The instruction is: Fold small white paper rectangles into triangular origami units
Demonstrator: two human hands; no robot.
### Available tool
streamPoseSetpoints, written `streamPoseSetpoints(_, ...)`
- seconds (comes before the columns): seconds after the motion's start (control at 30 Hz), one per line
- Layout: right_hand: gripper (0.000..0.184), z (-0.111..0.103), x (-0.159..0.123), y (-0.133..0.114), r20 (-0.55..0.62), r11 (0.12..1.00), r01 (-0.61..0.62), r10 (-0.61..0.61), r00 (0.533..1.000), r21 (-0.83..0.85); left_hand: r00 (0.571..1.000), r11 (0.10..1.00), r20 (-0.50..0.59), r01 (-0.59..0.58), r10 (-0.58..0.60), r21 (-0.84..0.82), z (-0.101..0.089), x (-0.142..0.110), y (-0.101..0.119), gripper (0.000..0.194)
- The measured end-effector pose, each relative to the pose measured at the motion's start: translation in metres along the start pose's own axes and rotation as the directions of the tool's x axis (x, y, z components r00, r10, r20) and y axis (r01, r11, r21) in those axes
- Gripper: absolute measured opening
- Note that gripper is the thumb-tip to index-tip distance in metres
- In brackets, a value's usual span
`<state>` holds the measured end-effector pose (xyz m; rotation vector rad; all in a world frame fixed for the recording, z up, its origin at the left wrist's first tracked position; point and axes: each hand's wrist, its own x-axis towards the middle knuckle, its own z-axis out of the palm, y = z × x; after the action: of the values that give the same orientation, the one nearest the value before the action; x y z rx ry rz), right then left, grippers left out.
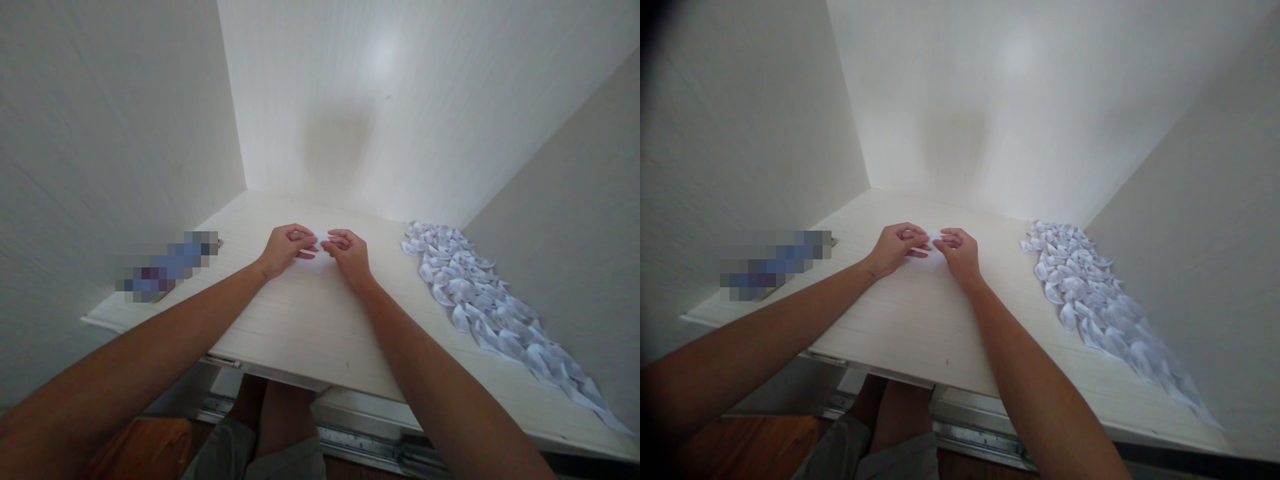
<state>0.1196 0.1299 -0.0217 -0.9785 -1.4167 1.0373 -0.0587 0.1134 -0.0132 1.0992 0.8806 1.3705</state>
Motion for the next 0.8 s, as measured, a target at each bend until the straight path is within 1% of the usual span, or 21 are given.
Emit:
streamPoseSetpoints(0.17, 0.04, 0.0002, 0.0003, 0.0015, 0.001, 1.0, 0.002, -0.002, 1.0, -0.019, 1.0, 1.0, -0.008, 0.008, -0.008, -0.01, -0.0005, 0.0004, 0.0004, 0.057)
streamPoseSetpoints(0.33, 0.033, 0.0004, 0.0002, 0.0007, -0.015, 1.0, 0.0, 0.0, 1.0, -0.002, 1.0, 1.0, -0.011, -0.002, 0.002, 0.011, -0.0005, 0.0017, -0.0014, 0.06)
streamPoseSetpoints(0.63, 0.03, 0.0003, -0.0011, -0.0039, -0.011, 1.0, -0.022, 0.023, 1.0, 0.02, 0.999, 1.0, 0.027, -0.019, 0.019, 0.02, 0.0009, 0.0022, -0.0025, 0.058)
streamPoseSetpoints(0.8, 0.033, 0.0016, -0.0025, -0.0059, 0.016, 1.0, 0.005, -0.005, 1.0, -0.01, 0.999, 0.999, 0.029, -0.032, 0.031, 0.032, -0.0019, 0.0043, -0.0053, 0.058)
